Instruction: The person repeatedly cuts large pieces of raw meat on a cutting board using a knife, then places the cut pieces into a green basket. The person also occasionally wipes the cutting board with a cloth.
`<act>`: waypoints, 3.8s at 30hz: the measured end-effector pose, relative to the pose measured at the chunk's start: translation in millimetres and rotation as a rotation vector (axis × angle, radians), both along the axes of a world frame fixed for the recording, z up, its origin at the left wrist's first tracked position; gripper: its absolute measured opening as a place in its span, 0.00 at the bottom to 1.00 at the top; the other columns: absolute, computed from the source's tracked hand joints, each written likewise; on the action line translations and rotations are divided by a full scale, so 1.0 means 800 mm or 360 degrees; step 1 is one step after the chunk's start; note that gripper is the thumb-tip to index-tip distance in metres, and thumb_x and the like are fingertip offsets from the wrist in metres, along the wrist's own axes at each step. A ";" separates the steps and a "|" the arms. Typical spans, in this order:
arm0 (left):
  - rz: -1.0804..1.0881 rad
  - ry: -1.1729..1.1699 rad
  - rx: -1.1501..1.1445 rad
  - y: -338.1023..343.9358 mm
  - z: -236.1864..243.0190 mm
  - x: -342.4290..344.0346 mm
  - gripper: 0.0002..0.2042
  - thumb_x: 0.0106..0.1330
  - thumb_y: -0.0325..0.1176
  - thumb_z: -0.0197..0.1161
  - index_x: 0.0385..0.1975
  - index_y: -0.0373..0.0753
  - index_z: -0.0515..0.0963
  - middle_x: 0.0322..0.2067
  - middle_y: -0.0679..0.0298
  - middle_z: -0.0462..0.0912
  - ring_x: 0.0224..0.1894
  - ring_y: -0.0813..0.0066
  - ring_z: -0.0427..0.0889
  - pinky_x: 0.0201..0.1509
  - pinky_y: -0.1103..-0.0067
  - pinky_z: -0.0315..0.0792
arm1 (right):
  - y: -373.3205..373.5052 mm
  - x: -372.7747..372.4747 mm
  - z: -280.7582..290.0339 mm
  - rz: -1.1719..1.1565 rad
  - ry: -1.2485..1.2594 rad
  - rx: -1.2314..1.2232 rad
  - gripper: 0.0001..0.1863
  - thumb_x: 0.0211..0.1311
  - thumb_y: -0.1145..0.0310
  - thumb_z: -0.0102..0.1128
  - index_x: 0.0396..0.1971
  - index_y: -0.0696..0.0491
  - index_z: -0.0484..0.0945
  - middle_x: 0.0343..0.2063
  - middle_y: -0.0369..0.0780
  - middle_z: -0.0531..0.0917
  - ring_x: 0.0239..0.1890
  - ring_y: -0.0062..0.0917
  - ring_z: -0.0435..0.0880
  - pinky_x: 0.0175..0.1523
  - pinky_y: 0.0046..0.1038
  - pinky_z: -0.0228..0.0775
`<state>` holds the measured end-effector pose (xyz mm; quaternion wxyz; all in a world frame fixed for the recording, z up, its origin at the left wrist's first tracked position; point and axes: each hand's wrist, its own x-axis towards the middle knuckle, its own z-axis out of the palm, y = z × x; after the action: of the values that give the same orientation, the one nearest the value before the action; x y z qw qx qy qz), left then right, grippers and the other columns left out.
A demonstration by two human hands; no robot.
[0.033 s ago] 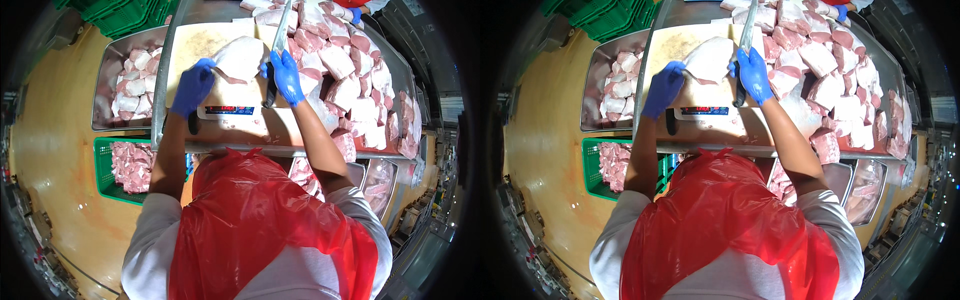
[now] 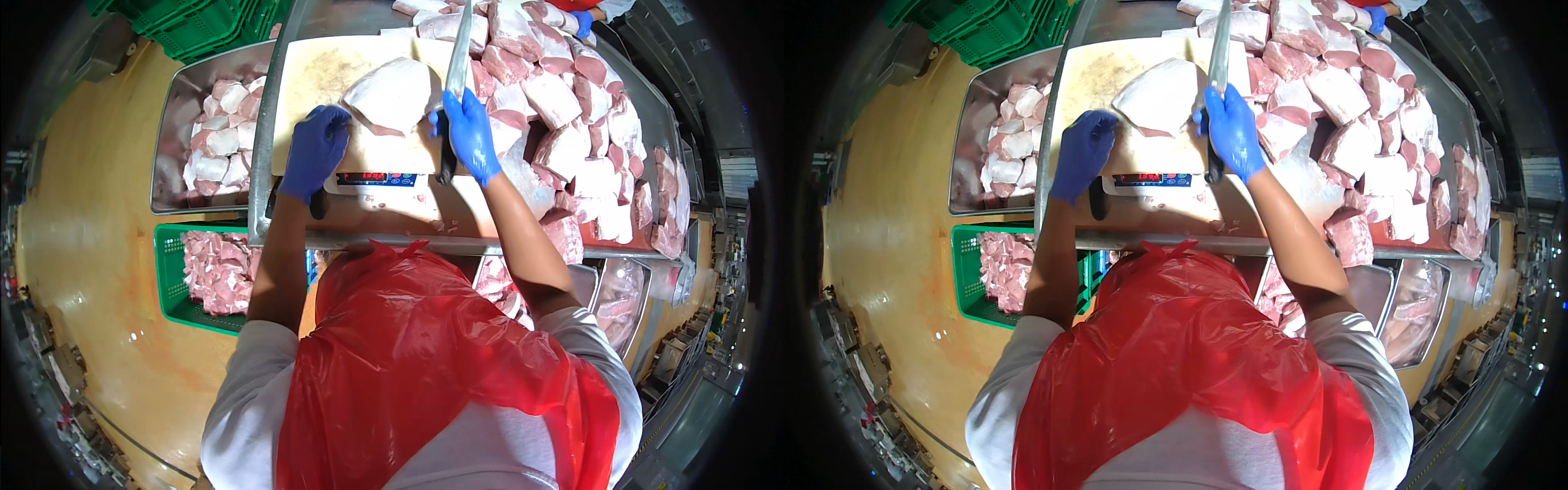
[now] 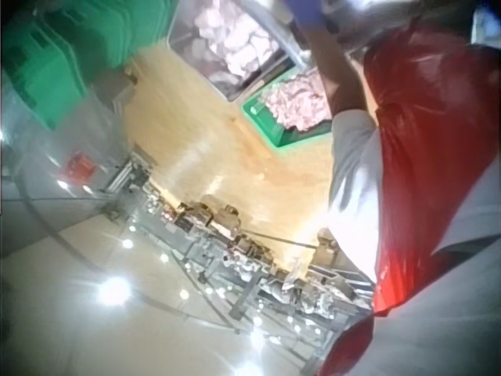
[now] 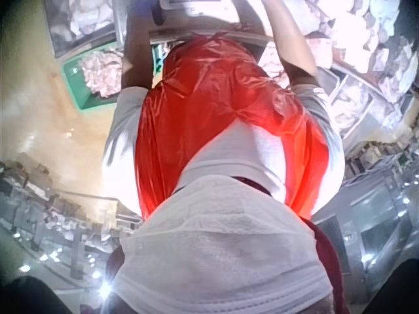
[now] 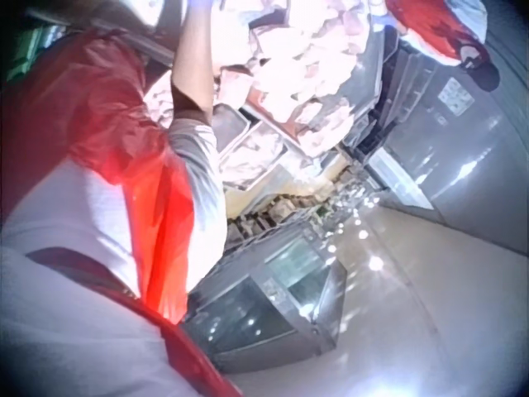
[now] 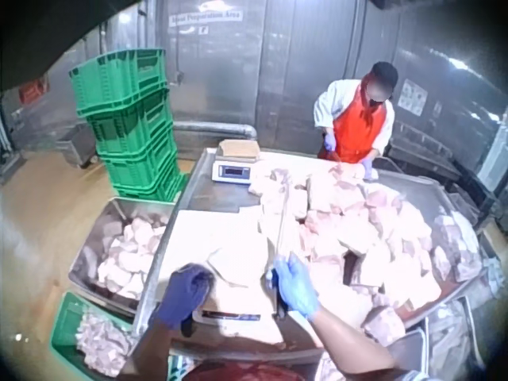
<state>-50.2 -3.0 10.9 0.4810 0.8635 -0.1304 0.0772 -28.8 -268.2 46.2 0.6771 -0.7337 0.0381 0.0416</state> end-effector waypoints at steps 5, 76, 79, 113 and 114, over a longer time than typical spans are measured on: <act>0.0064 -0.0734 0.0116 -0.033 0.018 0.011 0.13 0.56 0.25 0.65 0.43 0.41 0.81 0.41 0.58 0.82 0.47 0.57 0.81 0.52 0.69 0.75 | 0.045 -0.088 -0.053 0.0170 -0.0537 -0.0864 0.09 0.73 0.68 0.52 0.39 0.60 0.69 0.18 0.48 0.80 0.19 0.39 0.83 0.25 0.37 0.71; 0.0429 0.0401 -0.1133 0.304 -0.036 -0.191 0.09 0.51 0.27 0.62 0.32 0.34 0.80 0.32 0.66 0.79 0.34 0.78 0.75 0.41 0.82 0.70 | 0.036 -0.130 0.053 0.0480 -0.0569 -0.1632 0.05 0.67 0.74 0.57 0.37 0.56 0.70 0.23 0.56 0.79 0.25 0.54 0.79 0.28 0.50 0.67; 0.1069 0.1079 0.0467 0.388 -0.070 -0.254 0.12 0.55 0.26 0.62 0.38 0.30 0.81 0.38 0.52 0.83 0.38 0.62 0.82 0.45 0.73 0.75 | 0.026 -0.105 0.007 0.0312 -0.0611 -0.1806 0.06 0.69 0.70 0.56 0.38 0.55 0.70 0.22 0.53 0.79 0.25 0.52 0.80 0.27 0.49 0.68; 0.0806 0.0095 -0.0588 -0.084 -0.015 -0.020 0.15 0.50 0.30 0.71 0.33 0.34 0.73 0.24 0.60 0.79 0.27 0.72 0.79 0.34 0.73 0.75 | 0.056 -0.066 0.013 0.0786 -0.0327 -0.2044 0.11 0.64 0.71 0.51 0.42 0.61 0.70 0.28 0.54 0.84 0.33 0.48 0.86 0.37 0.45 0.78; 0.0816 0.0100 -0.0577 -0.083 -0.016 -0.021 0.16 0.49 0.31 0.71 0.34 0.34 0.73 0.25 0.60 0.79 0.28 0.72 0.79 0.35 0.73 0.75 | 0.046 -0.067 0.004 0.0843 -0.0321 -0.2111 0.11 0.64 0.70 0.52 0.42 0.61 0.70 0.29 0.54 0.84 0.33 0.48 0.86 0.37 0.45 0.78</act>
<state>-67.3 -69.2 -1.8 0.5957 0.7705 0.1224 0.1911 -82.2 -231.2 49.7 0.0563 -0.9752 -0.1866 0.1045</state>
